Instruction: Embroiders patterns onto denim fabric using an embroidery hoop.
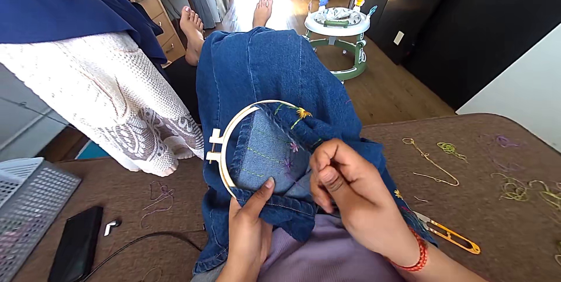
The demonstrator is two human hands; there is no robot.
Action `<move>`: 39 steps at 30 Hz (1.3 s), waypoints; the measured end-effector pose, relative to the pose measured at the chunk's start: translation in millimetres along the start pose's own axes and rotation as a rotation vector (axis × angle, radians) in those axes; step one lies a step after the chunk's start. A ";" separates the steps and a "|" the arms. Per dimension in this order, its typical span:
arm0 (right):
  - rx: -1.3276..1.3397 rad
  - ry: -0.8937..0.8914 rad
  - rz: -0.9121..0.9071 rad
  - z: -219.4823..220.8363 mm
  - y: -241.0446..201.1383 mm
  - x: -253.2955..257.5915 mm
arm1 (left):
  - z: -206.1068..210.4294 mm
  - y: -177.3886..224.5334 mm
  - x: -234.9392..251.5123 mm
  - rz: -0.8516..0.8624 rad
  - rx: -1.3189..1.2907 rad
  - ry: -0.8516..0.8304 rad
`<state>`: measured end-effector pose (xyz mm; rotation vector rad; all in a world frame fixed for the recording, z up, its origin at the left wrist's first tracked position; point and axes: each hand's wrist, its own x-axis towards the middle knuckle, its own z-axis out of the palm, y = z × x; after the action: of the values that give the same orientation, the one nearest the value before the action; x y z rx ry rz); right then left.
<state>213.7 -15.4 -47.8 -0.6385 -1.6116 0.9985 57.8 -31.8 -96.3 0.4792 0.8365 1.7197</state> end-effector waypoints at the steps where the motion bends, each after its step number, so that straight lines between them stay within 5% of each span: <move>1: 0.048 0.001 0.045 -4.8 -0.5 -1.6 | 0.0 0.5 2.0 -0.022 -0.014 0.018; 7: 0.200 -0.049 0.116 -14.3 2.6 -19.2 | -0.8 1.5 4.9 -0.080 -0.091 0.024; 12: -0.426 0.027 -0.159 3.0 24.4 -22.5 | -2.6 1.0 7.5 -0.121 -0.103 0.017; 18: -0.694 0.138 -0.254 11.7 33.5 -21.5 | -4.4 -1.8 5.2 -0.110 -0.134 -0.009; 39: -0.817 0.106 -0.220 10.2 36.4 -17.6 | -3.9 -1.5 3.2 -0.126 -0.138 -0.016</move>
<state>205.5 -14.3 -88.7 -1.0017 -1.9270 0.1043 55.1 -29.6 -100.3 0.3392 0.7161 1.6425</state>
